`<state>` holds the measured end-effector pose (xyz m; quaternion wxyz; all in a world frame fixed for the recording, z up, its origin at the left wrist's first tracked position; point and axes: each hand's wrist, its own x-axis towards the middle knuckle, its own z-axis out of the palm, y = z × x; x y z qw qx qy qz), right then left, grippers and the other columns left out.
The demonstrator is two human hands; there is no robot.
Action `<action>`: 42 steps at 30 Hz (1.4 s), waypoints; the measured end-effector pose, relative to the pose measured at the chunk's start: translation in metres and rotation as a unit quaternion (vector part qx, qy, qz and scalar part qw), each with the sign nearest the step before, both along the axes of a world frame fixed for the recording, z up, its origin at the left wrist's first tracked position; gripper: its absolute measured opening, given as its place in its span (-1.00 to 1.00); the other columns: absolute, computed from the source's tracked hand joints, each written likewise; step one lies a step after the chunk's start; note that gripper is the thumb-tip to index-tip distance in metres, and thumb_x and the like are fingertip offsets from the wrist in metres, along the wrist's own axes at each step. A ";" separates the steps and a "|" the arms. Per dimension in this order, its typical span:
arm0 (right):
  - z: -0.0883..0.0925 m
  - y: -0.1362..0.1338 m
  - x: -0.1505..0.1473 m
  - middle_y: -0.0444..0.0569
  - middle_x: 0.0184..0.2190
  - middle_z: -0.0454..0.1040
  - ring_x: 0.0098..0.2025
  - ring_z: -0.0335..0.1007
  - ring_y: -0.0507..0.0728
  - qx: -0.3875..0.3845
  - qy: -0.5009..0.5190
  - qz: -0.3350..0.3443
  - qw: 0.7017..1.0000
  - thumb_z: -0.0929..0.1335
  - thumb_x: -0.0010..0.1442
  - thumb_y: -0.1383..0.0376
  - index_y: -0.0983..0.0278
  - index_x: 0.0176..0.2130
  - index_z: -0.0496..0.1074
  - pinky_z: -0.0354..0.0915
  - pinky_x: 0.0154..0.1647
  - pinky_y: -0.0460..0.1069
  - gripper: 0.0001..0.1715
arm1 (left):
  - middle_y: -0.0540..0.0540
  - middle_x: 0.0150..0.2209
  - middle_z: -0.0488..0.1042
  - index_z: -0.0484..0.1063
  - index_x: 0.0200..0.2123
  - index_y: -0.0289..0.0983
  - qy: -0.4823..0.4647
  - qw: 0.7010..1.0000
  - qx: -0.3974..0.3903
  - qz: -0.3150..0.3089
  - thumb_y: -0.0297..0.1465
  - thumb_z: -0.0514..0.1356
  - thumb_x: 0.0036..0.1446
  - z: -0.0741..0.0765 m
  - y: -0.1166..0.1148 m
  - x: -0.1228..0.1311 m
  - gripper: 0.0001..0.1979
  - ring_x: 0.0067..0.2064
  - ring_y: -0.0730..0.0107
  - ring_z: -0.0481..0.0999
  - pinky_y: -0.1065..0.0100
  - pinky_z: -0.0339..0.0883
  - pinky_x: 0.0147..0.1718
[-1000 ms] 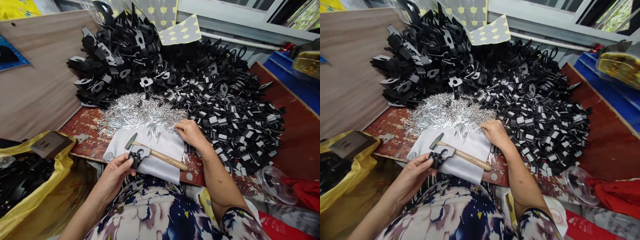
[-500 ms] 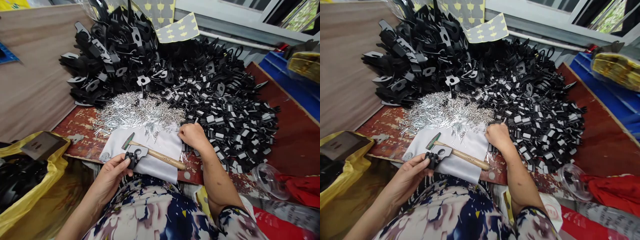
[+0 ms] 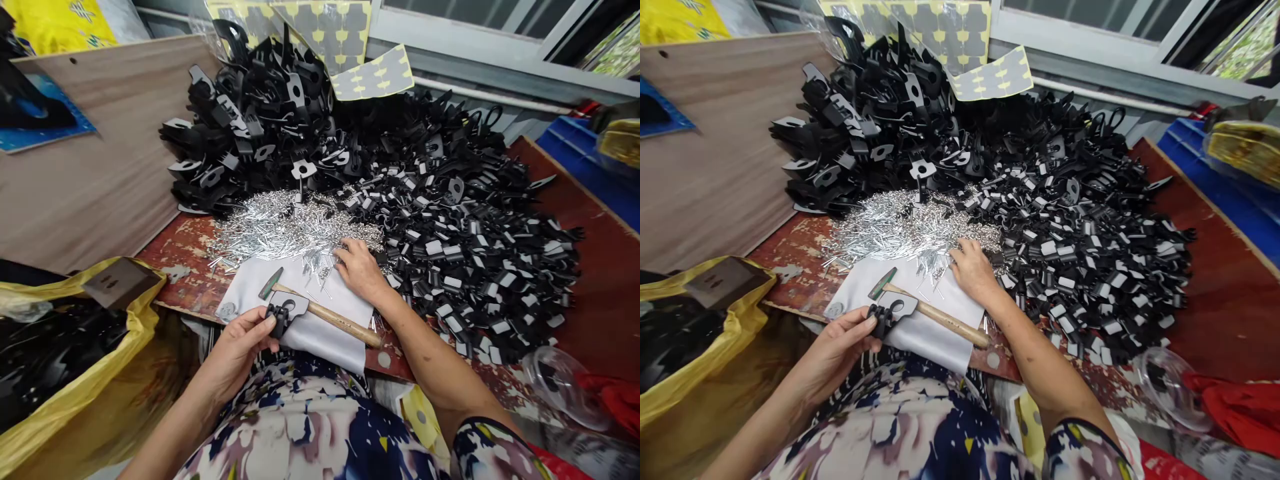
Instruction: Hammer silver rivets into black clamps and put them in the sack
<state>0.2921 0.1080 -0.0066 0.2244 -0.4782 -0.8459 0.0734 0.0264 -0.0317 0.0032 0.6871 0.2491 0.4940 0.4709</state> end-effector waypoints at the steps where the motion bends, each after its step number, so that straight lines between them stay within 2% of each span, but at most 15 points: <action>1: -0.002 0.002 -0.004 0.13 0.07 0.42 0.16 0.27 0.31 -0.015 0.021 0.019 0.999 0.38 0.21 0.46 0.21 -0.06 0.52 0.32 0.16 0.21 -0.70 | -0.02 -0.36 0.50 0.57 -0.39 -0.30 -0.003 1.000 0.003 0.001 -0.24 0.55 -0.09 -0.001 0.000 -0.001 -0.68 -0.48 0.51 0.43 0.46 0.44 -0.47; 4: -0.002 0.009 -0.003 -0.04 -0.19 0.44 -0.10 0.37 0.16 -0.067 0.155 0.030 0.985 0.36 0.11 0.49 0.20 -0.26 0.47 0.36 -0.07 0.05 -0.78 | -0.01 -0.36 0.48 0.57 -0.39 -0.30 -0.008 1.000 0.011 0.001 -0.24 0.54 -0.07 -0.003 -0.001 -0.001 -0.69 -0.48 0.52 0.43 0.47 0.43 -0.47; 7: 0.003 0.018 0.011 -0.12 -0.31 0.41 -0.33 0.33 0.08 -0.092 0.289 -0.044 0.952 0.38 0.09 0.37 0.19 -0.29 0.36 0.31 -0.31 -0.03 -0.86 | -0.01 -0.38 0.46 0.56 -0.44 -0.30 -0.013 1.000 0.013 -0.005 -0.22 0.54 -0.08 0.000 -0.001 -0.001 -0.68 -0.48 0.52 0.41 0.48 0.43 -0.48; 12: 0.010 0.022 0.033 -0.12 -0.34 0.49 -0.38 0.38 0.07 -0.114 0.359 -0.091 0.922 0.43 0.14 0.19 0.18 -0.21 0.34 0.31 -0.33 -0.03 -0.75 | 0.01 -0.43 0.43 0.54 -0.49 -0.32 -0.016 1.000 0.008 -0.002 -0.19 0.57 -0.15 0.006 0.001 0.001 -0.63 -0.50 0.53 0.39 0.50 0.42 -0.49; 15: 0.012 0.016 0.041 -0.05 -0.30 0.55 -0.29 0.44 0.15 -0.055 0.262 -0.141 0.953 0.36 0.25 0.24 0.20 -0.11 0.43 0.36 -0.19 0.05 -0.82 | 0.01 -0.44 0.43 0.55 -0.49 -0.31 -0.017 1.000 0.003 -0.003 -0.18 0.57 -0.16 0.006 0.001 0.001 -0.62 -0.50 0.54 0.41 0.51 0.42 -0.49; 18: 0.017 0.008 0.042 0.13 -0.01 0.54 0.03 0.39 0.30 0.060 0.107 -0.166 0.978 0.32 0.28 0.35 0.23 -0.02 0.51 0.29 0.07 0.19 -0.72 | 0.03 -0.44 0.41 0.54 -0.48 -0.31 -0.021 1.000 0.006 -0.005 -0.19 0.57 -0.14 0.004 0.001 0.000 -0.63 -0.51 0.54 0.41 0.51 0.42 -0.49; 20: 0.022 0.001 0.037 0.15 0.08 0.50 0.10 0.32 0.33 0.094 0.044 -0.142 0.984 0.33 0.29 0.38 0.23 0.01 0.53 0.23 0.11 0.20 -0.69 | 0.04 -0.45 0.40 0.53 -0.48 -0.31 -0.024 1.000 0.009 -0.007 -0.19 0.56 -0.13 0.003 0.001 -0.001 -0.63 -0.51 0.55 0.41 0.51 0.42 -0.49; 23: 0.027 -0.004 0.021 0.03 -0.11 0.57 -0.04 0.37 0.25 0.050 -0.005 -0.054 0.997 0.33 0.33 0.38 0.18 -0.13 0.58 0.20 0.01 0.14 -0.78 | 0.05 -0.45 0.39 0.51 -0.47 -0.31 -0.025 1.000 0.006 -0.015 -0.19 0.54 -0.08 0.001 0.000 -0.004 -0.64 -0.51 0.55 0.44 0.52 0.40 -0.48; 26: 0.028 0.000 0.003 -0.02 -0.20 0.58 -0.09 0.36 0.22 0.014 -0.050 -0.011 0.999 0.34 0.35 0.35 0.18 -0.23 0.58 0.13 -0.03 0.10 -0.80 | 0.06 -0.44 0.39 0.51 -0.45 -0.30 -0.024 0.999 0.007 -0.020 -0.20 0.53 -0.05 0.000 -0.001 -0.006 -0.65 -0.51 0.56 0.45 0.54 0.38 -0.47; 29: 0.024 0.010 -0.008 0.00 -0.18 0.58 -0.05 0.35 0.24 -0.014 -0.089 -0.001 0.996 0.37 0.33 0.34 0.20 -0.14 0.57 0.10 -0.01 0.10 -0.84 | 0.07 -0.44 0.39 0.51 -0.46 -0.30 -0.023 1.000 0.011 -0.017 -0.19 0.54 -0.06 -0.001 -0.001 -0.005 -0.64 -0.52 0.57 0.44 0.54 0.37 -0.48; 32: 0.022 0.018 -0.003 0.00 -0.11 0.56 -0.08 0.39 0.20 -0.056 -0.089 0.000 0.994 0.36 0.25 0.44 0.21 0.04 0.50 0.12 -0.01 0.07 -0.63 | 0.07 -0.45 0.38 0.50 -0.47 -0.31 -0.029 0.999 0.009 -0.013 -0.18 0.55 -0.10 0.001 -0.001 -0.004 -0.62 -0.53 0.58 0.44 0.55 0.36 -0.49; 34: 0.023 0.020 0.007 -0.01 -0.09 0.54 -0.14 0.40 0.16 -0.066 -0.073 -0.018 0.995 0.34 0.19 0.50 0.22 0.05 0.48 0.14 -0.06 0.04 -0.55 | 0.07 -0.46 0.37 0.49 -0.48 -0.32 -0.035 0.999 0.007 -0.015 -0.18 0.56 -0.12 0.001 -0.001 -0.004 -0.60 -0.53 0.58 0.44 0.54 0.36 -0.49; 36: 0.027 0.018 0.017 0.00 -0.12 0.54 -0.15 0.37 0.17 -0.036 -0.085 -0.060 0.994 0.32 0.16 0.53 0.24 -0.03 0.51 0.12 -0.09 0.05 -0.59 | 0.08 -0.47 0.37 0.49 -0.48 -0.32 -0.036 0.999 0.004 -0.017 -0.17 0.56 -0.13 0.001 -0.001 -0.004 -0.59 -0.53 0.57 0.45 0.54 0.36 -0.49; 39: 0.033 0.012 0.022 0.12 -0.08 0.52 -0.05 0.29 0.27 0.071 -0.163 -0.142 0.974 0.31 0.20 0.51 0.28 -0.17 0.55 0.03 -0.07 0.13 -0.72 | 0.08 -0.46 0.38 0.48 -0.47 -0.32 -0.031 0.999 -0.001 -0.016 -0.16 0.56 -0.14 0.001 0.001 -0.004 -0.58 -0.54 0.57 0.47 0.55 0.34 -0.49; 42: 0.035 0.009 0.012 0.15 -0.06 0.50 -0.02 0.21 0.29 0.107 -0.200 -0.121 0.966 0.31 0.28 0.44 0.26 -0.19 0.57 -0.02 -0.07 0.15 -0.76 | 0.08 -0.46 0.39 0.49 -0.47 -0.31 -0.025 1.000 -0.003 -0.017 -0.16 0.57 -0.15 0.001 0.002 -0.003 -0.58 -0.56 0.55 0.48 0.54 0.32 -0.52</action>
